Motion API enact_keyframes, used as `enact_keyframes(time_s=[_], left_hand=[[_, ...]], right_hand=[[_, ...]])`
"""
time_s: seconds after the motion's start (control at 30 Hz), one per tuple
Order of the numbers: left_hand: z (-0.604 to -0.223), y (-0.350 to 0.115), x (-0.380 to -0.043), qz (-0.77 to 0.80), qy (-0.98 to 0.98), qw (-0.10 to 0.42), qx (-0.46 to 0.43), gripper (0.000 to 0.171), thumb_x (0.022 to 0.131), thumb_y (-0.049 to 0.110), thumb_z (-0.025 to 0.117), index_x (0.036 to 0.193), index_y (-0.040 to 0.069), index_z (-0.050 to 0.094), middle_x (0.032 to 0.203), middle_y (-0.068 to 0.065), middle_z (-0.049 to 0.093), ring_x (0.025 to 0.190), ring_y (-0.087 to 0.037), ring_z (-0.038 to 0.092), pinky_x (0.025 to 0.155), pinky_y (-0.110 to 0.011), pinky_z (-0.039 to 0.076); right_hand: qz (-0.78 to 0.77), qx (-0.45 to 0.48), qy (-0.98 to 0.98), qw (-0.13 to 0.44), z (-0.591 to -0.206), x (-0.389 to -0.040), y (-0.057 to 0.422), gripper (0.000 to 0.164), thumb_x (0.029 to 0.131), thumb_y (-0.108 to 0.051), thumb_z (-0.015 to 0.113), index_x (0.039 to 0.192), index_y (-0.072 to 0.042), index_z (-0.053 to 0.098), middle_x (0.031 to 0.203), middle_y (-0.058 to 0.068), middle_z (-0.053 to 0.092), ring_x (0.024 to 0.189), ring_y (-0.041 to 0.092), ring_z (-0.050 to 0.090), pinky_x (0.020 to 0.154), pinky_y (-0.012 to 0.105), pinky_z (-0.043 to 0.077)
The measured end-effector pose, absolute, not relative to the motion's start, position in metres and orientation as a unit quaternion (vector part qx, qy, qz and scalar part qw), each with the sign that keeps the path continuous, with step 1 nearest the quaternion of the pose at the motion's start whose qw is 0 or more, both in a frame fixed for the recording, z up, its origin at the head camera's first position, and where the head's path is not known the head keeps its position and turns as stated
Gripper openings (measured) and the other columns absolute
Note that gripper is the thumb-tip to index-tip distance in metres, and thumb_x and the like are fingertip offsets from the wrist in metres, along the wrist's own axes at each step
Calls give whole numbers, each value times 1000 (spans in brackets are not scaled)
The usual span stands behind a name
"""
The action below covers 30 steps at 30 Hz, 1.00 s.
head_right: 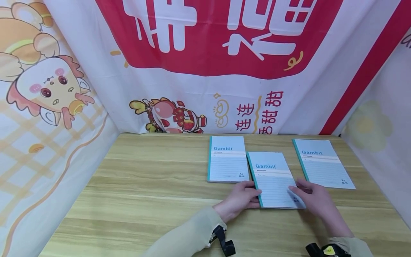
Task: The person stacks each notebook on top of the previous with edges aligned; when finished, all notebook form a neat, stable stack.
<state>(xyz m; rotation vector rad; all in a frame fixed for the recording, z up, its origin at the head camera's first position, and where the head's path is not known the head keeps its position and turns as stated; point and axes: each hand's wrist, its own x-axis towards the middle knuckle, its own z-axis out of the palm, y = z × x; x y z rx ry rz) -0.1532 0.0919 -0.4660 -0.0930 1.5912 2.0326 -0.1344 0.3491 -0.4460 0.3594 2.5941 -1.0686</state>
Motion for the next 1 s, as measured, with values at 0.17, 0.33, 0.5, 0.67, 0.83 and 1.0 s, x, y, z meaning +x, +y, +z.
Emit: enact_keyframes(time_s=[0.17,0.33,0.5,0.67,0.83,1.0], left_hand=[[-468,97,-154,741,621,252,-36,40,95,0,68,134,-2,57,90,-11,70,79,-28,71,71,-38,63],[-468,103,-153,747,618,239,-47,46,91,-11,68,134,-2,55,91,-14,68,75,-34,72,64,-41,63],[-466,106,-152,760,605,232,-54,47,89,-15,67,132,1,56,92,-15,67,75,-37,72,62,-43,63],[-466,105,-152,766,600,226,-49,46,89,-16,66,130,2,58,91,-14,68,74,-38,72,62,-42,63],[-463,102,-152,770,594,230,-35,41,91,-13,66,127,6,60,90,-13,70,77,-37,73,65,-43,63],[-461,97,-153,775,582,245,-23,42,93,-10,66,130,9,60,92,-12,70,80,-35,73,67,-42,63]], right_hand=[[-370,126,908,150,-447,-134,350,97,95,-70,53,154,4,32,152,35,34,135,54,36,99,66,42],[-372,126,907,151,-445,-133,351,96,95,-68,55,153,5,35,151,35,36,134,54,38,98,64,44],[-372,127,908,144,-445,-131,350,92,96,-65,57,151,6,38,148,34,42,130,53,43,95,61,47],[-373,122,909,142,-446,-131,351,90,96,-64,59,150,5,40,147,33,45,129,52,45,94,61,48],[-382,122,905,143,-447,-131,352,89,96,-62,59,151,5,40,146,33,45,128,51,46,93,59,49],[-390,133,898,154,-447,-132,353,93,94,-68,57,154,1,35,150,35,38,131,53,42,92,59,49]])
